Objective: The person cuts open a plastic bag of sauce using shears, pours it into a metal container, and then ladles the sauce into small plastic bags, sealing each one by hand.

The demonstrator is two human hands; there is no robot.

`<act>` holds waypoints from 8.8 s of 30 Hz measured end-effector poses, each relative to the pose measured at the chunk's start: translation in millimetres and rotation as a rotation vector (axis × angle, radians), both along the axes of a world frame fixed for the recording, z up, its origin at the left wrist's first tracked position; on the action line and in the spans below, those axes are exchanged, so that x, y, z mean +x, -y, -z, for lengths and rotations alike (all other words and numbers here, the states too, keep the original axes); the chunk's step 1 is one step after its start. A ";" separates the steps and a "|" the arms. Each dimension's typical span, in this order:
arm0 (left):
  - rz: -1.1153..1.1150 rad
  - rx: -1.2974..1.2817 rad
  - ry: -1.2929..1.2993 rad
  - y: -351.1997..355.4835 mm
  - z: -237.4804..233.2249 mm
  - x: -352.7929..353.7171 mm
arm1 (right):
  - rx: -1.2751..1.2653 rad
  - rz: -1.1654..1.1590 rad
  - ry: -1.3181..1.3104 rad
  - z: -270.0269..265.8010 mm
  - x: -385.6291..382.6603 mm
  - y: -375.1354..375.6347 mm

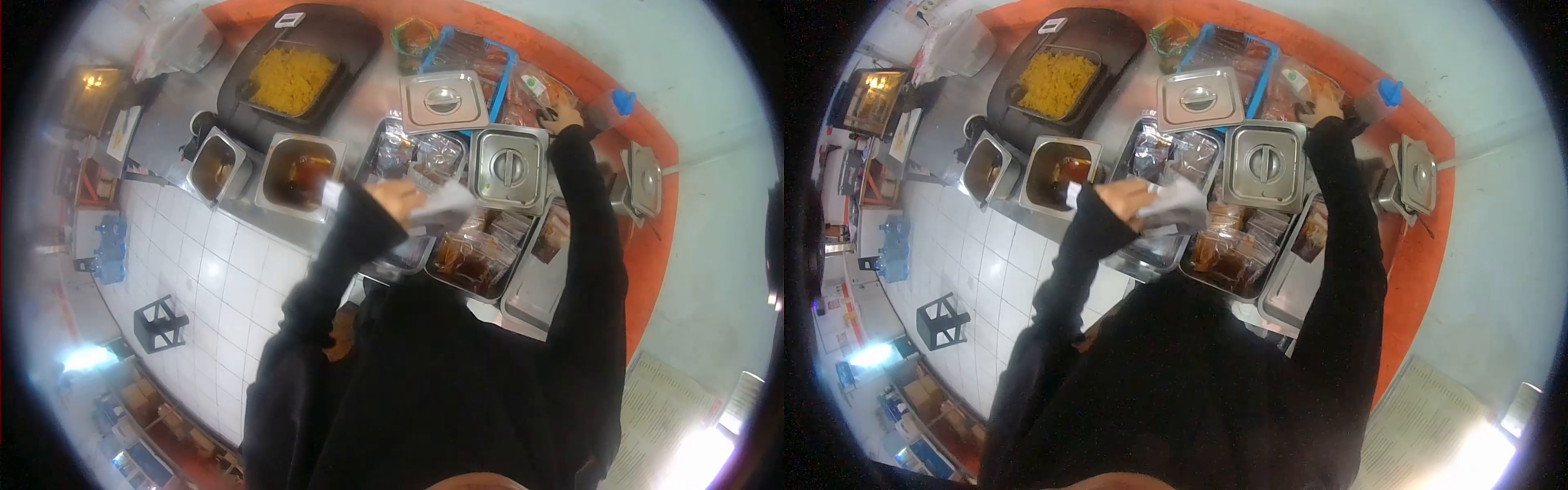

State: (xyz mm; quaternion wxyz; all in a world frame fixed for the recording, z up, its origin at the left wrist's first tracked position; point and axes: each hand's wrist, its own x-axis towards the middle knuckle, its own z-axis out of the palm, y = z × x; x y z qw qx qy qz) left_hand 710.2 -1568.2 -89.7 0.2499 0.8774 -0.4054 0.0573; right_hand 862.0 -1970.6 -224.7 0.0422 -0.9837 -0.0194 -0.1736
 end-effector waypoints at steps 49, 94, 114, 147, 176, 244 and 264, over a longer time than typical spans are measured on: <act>-0.025 -0.092 -0.038 9.2 16.9 31.1 | 0.171 -0.283 -0.034 -128.3 -273.0 -76.8; 0.044 -0.042 -0.245 10.2 -22.3 58.3 | 0.063 -0.685 -0.343 -142.4 -145.0 -144.5; -0.549 -1.206 -0.383 -23.7 -5.1 -18.5 | 1.082 -0.384 -0.601 -102.8 -160.6 -96.2; -0.337 -0.096 -0.115 23.1 46.5 -46.1 | 1.720 -0.250 -0.095 0.0 -211.4 -215.7; -0.076 0.659 0.298 16.6 136.0 15.1 | 0.997 0.263 -0.302 30.6 -232.6 -157.6; 2.065 0.115 -0.681 142.1 -7.7 -250.0 | 0.333 1.041 0.983 -159.8 -593.2 -335.3; 0.823 -0.623 -1.132 72.6 -52.0 -214.8 | 0.383 0.930 0.850 -83.9 -560.6 -339.0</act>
